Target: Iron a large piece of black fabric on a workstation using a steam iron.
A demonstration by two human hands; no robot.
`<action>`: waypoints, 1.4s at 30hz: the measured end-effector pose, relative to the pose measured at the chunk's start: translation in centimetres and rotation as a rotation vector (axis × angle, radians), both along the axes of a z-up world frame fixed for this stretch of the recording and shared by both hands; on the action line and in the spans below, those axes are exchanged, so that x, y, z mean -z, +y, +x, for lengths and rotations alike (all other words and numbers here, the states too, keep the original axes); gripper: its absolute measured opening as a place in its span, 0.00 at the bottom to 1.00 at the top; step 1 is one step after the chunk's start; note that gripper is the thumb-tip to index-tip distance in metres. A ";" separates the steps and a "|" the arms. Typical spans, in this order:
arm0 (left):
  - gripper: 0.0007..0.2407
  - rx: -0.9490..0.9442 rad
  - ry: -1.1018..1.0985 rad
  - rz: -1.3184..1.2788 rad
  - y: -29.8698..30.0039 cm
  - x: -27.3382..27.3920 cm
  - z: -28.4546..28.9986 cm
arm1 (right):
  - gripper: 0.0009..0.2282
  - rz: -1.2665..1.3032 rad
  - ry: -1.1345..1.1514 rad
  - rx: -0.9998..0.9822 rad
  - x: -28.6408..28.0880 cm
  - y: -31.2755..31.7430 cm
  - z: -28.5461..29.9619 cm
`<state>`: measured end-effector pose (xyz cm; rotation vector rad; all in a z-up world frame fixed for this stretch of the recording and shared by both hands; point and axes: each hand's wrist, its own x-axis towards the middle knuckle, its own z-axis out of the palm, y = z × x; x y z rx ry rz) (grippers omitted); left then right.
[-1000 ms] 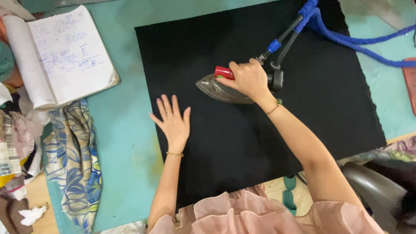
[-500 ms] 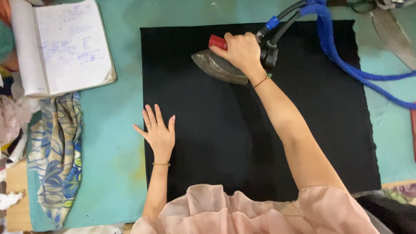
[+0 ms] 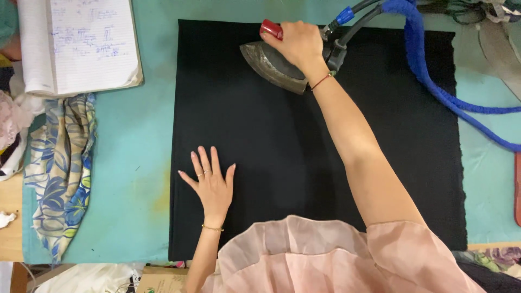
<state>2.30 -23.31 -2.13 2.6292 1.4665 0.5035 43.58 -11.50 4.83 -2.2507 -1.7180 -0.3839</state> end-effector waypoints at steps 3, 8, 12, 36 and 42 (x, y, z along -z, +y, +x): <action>0.29 -0.008 0.001 0.025 -0.6 0.0 -1.2 | 0.29 0.073 -0.013 -0.029 -0.3 -1.9 -2.0; 0.29 0.009 0.018 0.019 -0.2 0.7 -2.7 | 0.29 0.029 0.075 -0.079 -1.8 -8.1 -7.9; 0.29 0.024 -0.001 0.005 0.3 1.3 -3.3 | 0.28 -0.040 0.034 -0.183 -2.9 -14.9 -13.9; 0.31 0.371 -0.011 -0.081 -5.1 -0.2 1.6 | 0.23 -0.144 -0.026 0.097 -4.8 -35.8 -20.2; 0.31 0.492 -0.077 -0.110 -8.0 0.0 4.0 | 0.24 -0.119 -0.116 0.125 -4.3 -31.8 -13.3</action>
